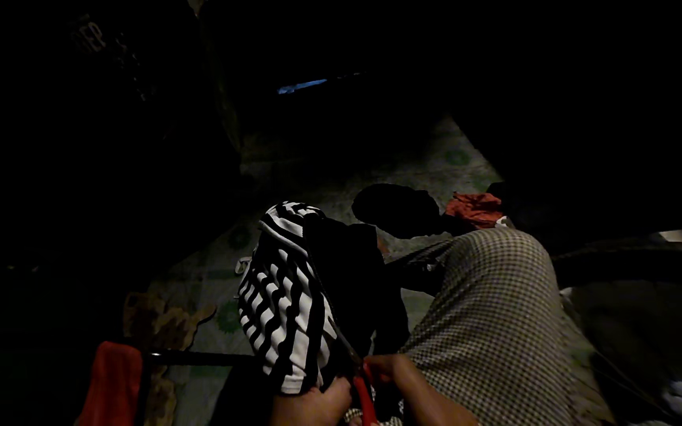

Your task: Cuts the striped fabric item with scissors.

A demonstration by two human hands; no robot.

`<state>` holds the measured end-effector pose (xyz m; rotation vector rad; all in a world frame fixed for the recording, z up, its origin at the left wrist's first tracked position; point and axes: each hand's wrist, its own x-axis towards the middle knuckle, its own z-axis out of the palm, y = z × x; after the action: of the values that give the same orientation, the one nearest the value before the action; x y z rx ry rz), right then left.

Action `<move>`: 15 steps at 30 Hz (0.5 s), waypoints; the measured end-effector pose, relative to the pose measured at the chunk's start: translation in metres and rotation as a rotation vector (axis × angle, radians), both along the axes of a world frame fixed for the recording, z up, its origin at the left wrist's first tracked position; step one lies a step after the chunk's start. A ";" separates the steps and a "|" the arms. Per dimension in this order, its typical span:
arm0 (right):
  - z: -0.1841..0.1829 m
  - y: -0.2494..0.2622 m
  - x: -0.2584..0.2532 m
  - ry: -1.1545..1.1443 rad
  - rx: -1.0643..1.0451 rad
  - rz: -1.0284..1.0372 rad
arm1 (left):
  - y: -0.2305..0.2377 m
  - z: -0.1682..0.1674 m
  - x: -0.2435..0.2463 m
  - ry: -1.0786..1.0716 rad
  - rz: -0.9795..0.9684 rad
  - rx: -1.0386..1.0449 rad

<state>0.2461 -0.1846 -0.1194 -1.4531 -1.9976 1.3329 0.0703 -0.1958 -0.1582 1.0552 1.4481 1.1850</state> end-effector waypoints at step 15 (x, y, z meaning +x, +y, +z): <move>-0.010 0.001 -0.001 0.177 -0.043 0.002 | 0.000 -0.001 -0.001 -0.008 -0.005 0.007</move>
<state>0.2455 -0.1840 -0.1293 -1.3025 -1.8688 1.4596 0.0692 -0.1959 -0.1593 1.0572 1.4354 1.1898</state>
